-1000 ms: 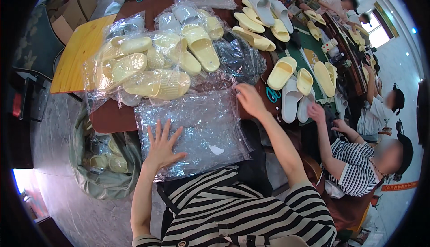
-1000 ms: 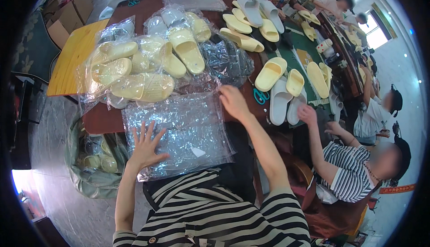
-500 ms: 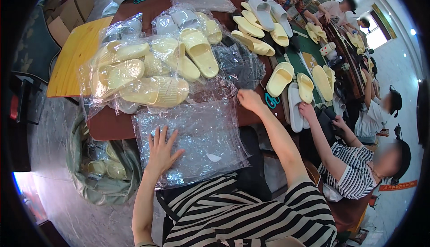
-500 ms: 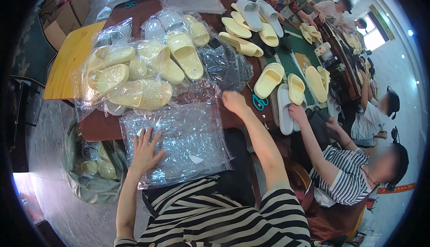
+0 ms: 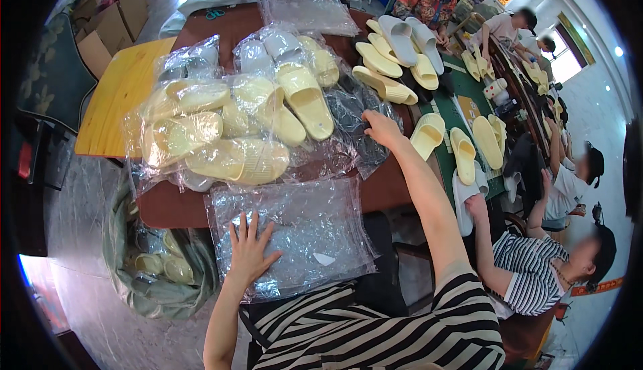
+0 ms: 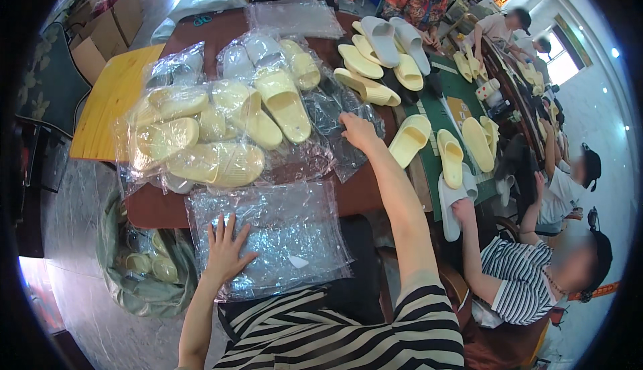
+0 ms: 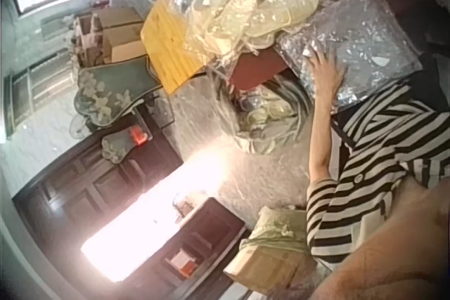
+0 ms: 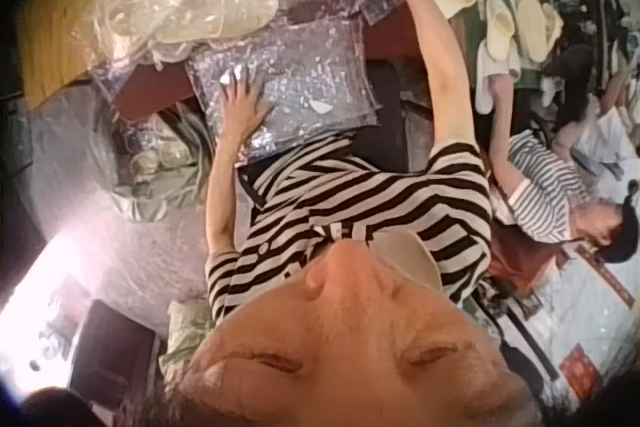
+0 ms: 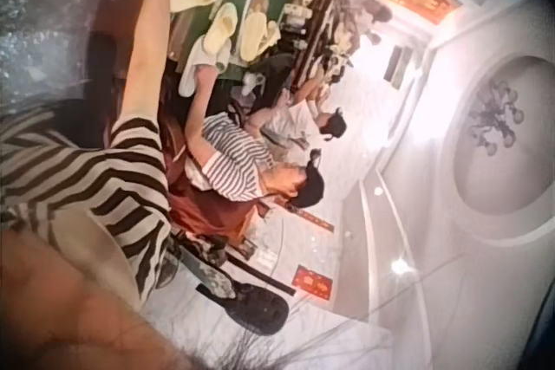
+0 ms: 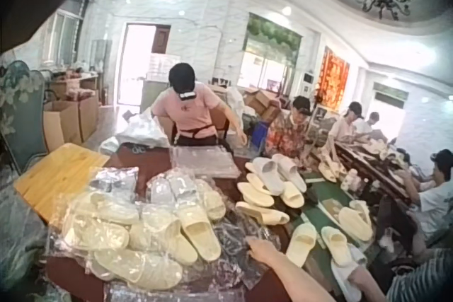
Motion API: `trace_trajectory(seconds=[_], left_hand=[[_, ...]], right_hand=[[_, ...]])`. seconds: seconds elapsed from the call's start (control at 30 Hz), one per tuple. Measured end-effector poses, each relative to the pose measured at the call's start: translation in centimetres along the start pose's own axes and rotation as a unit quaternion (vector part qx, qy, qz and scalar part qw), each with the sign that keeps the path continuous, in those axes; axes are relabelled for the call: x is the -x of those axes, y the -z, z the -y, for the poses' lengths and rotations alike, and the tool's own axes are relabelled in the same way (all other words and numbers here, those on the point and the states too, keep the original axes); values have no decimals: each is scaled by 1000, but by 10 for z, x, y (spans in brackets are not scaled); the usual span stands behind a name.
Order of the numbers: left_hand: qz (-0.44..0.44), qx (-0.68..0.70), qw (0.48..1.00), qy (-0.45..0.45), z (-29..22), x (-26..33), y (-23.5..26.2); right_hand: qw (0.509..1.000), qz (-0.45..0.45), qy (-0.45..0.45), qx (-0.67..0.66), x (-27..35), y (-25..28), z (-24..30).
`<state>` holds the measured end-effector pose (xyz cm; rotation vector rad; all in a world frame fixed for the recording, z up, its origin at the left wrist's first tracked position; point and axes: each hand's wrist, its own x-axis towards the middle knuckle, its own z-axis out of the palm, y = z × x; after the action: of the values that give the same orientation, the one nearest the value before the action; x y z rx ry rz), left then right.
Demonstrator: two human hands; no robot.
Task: The person packages individual pairs of sandals by hand, taking them from a large sack and placing them into plastic bags.
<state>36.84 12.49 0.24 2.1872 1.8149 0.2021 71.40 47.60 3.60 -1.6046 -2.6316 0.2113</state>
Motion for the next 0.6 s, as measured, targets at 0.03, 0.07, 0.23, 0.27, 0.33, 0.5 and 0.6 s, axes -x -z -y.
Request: trace_trajectory(seconds=[0.03,0.07,0.23,0.27,0.33,0.5,0.6], left_hand=[[-3,-1,1000,-2,1,1,-1],[-2,6,1000,1,2,1,-3],[-8,23,1000,-2,4,1,-4],[-21,9,1000,-9,3,0,-5],[-37,-4,999,-12,5,3,-6],[-22,4,1000,-15,10,4,-4],[-21,-3,1000,-22,13,2,-7]], right_hand=[[1000,-4,-1,1,-2,7,-3],[1000,15,19,2,-2,15,-7],[997,-16,65,-46,25,79,-18],[997,-18,64,-43,33,92,-21],[995,-29,24,-96,49,134,-1],[985,-141,46,-92,95,198,43],[955,-270,88,-87,119,220,67]])
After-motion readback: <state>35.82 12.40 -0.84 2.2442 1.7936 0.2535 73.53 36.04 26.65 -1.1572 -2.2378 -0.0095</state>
